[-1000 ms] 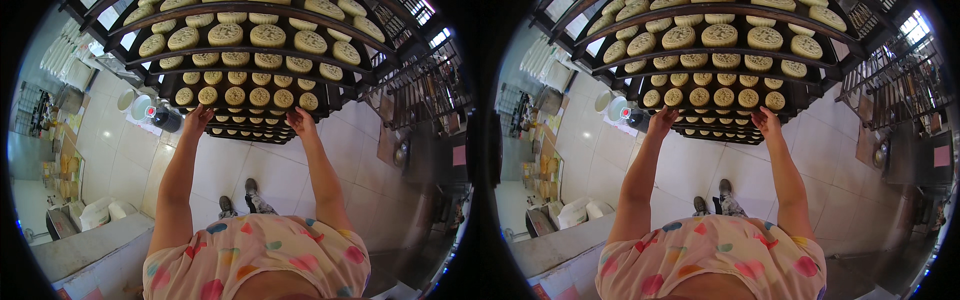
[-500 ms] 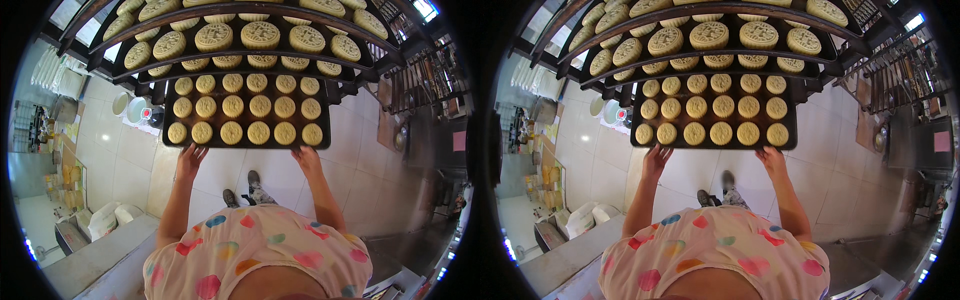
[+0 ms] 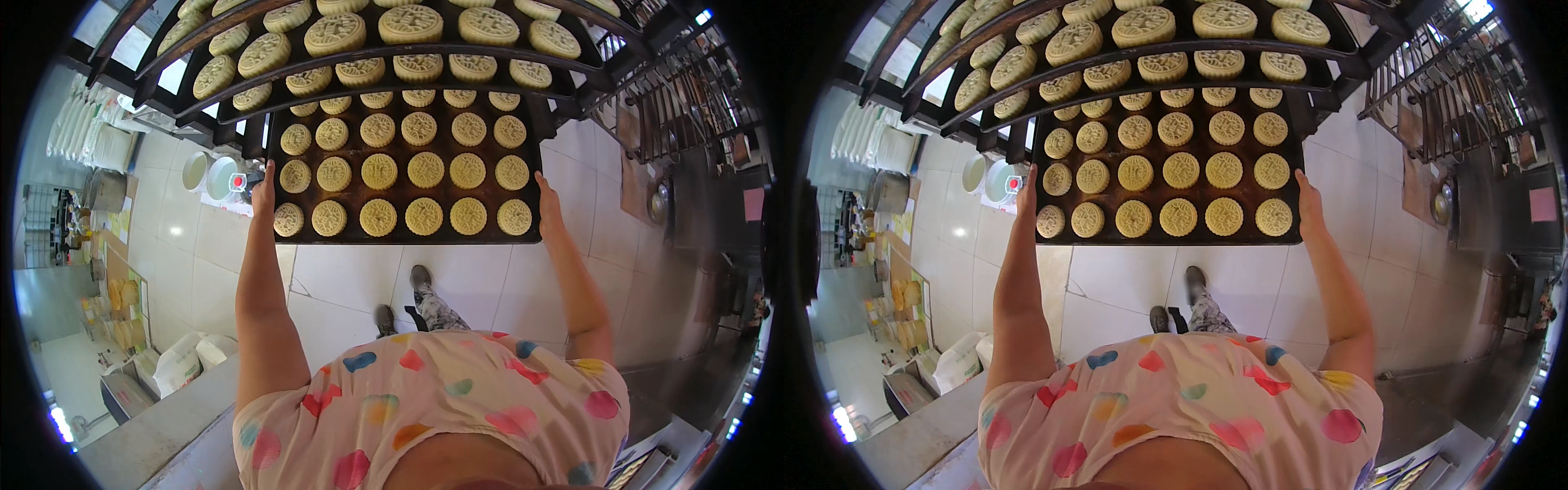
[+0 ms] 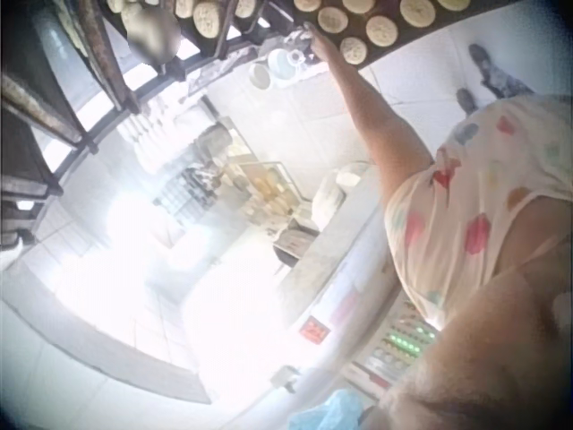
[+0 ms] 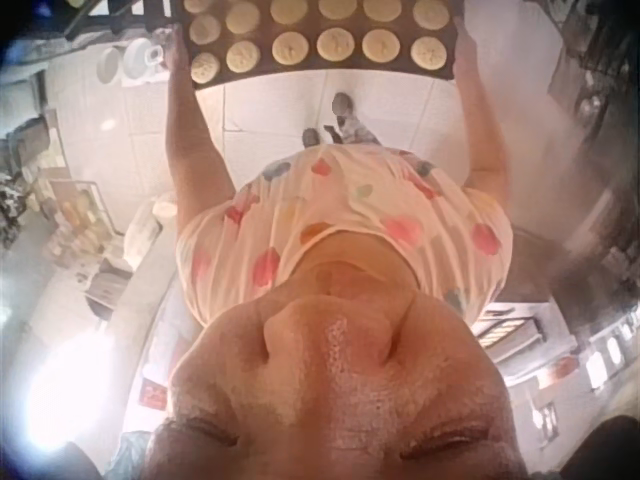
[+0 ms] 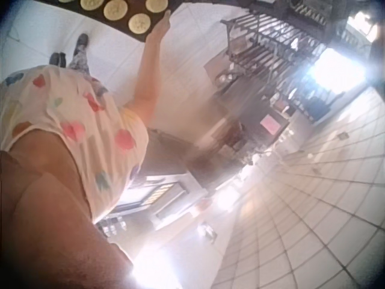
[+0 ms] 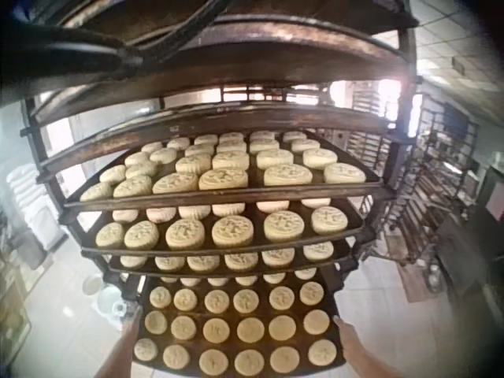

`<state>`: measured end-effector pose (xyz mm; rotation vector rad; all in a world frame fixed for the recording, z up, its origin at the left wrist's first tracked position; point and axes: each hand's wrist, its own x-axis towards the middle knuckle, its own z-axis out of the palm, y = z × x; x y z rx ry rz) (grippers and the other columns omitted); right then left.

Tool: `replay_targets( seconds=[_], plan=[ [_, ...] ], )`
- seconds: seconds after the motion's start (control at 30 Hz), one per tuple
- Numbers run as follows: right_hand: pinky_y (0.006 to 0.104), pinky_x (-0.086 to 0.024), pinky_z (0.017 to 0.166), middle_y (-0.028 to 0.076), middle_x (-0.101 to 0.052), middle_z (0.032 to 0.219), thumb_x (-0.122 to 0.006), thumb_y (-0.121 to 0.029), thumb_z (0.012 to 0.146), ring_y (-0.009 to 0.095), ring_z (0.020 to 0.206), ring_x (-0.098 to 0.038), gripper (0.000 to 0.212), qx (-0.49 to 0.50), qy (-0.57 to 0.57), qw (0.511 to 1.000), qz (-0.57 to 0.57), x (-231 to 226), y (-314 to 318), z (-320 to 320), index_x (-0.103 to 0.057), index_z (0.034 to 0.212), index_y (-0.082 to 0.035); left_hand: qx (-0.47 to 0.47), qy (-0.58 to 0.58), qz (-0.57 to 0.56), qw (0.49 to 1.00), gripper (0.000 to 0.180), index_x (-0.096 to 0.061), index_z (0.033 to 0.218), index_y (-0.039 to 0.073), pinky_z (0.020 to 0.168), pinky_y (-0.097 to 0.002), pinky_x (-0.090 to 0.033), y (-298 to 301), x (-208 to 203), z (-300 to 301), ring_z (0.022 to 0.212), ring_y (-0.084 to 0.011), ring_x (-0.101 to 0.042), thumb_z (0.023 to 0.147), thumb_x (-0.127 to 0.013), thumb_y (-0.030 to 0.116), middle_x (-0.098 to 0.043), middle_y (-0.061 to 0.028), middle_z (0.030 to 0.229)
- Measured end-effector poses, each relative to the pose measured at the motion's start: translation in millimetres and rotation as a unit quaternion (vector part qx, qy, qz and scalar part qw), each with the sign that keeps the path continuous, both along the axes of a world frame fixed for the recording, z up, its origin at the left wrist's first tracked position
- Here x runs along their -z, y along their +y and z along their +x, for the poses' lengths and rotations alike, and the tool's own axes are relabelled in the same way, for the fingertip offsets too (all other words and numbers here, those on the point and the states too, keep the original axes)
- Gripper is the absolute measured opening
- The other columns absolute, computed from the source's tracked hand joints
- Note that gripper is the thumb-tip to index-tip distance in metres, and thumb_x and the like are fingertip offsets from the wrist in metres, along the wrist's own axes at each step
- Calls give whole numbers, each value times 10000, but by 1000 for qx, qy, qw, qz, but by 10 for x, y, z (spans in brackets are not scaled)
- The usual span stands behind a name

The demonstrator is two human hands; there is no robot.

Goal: The person organizes trays of patterned cookies by picking up a tray from a rack, placing it on a workspace to check the cookies, and then sliding it into a different slot on a large cooling rack.

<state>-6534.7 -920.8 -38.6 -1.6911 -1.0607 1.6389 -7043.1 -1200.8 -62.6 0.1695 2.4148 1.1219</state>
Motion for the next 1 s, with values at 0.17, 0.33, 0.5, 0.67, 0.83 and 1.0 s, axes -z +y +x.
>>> replay_targets(
  seconds=[0.17, 0.33, 0.5, 0.67, 0.83, 1.0],
  plan=[
    [280, -443, 763, 72, -625, 940, -542, -467, 879, 148, 818, -556, 553, 0, -8, 1000, 29, 177, -509, 454, -614, 1021, 62, -9, 26, 73, 997, 940, -539, 1173, -115, 933, -355, -371, -698, -19, 627, 1079, -265, -511, 746, -526, 722, -563, -192, 1173],
    [296, -433, 809, 75, -624, 971, -535, -525, 869, 139, 872, -548, 644, 55, 16, 997, 48, 447, -1598, 1239, -611, 1041, 90, -39, -35, 97, 994, 746, -614, 1046, -94, 790, -317, -437, -1707, -75, 1452, 835, -181, -548, 841, -506, 616, -627, -112, 949],
    [305, -426, 829, 98, -629, 975, -532, -557, 851, 159, 902, -553, 682, 103, -17, 994, 42, 437, -2658, 1699, -613, 1050, 90, -31, -94, 106, 989, 739, -609, 1048, -92, 763, -331, -468, -2387, 85, 1671, 846, -203, -589, 848, -497, 611, -634, -127, 971],
    [316, -419, 817, 125, -631, 919, -525, -578, 837, 171, 887, -547, 695, 173, -116, 974, 88, 414, -3315, 1796, -632, 958, 98, -7, -146, 142, 979, 707, -581, 1096, -89, 785, -340, -486, -2539, 444, 1610, 881, -226, -609, 871, -487, 575, -627, -130, 1033],
    [286, -391, 898, 89, -602, 1064, -527, -540, 863, 151, 986, -528, 663, 237, -150, 959, 45, 518, -3861, 1677, -602, 1079, 83, 91, -182, 174, 963, 635, -574, 1128, -52, 822, -345, -479, -2079, 549, 1259, 919, -232, -610, 900, -468, 531, -623, -118, 1066],
    [338, -401, 688, 78, -561, 731, -499, -639, 815, 155, 728, -482, 768, 384, -173, 903, 80, 718, -4464, 1582, -604, 757, 119, 194, -219, 231, 928, 667, -541, 1147, -94, 855, -351, -475, -1378, 517, 967, 965, -252, -601, 890, -495, 520, -596, -146, 1130]
  ],
)
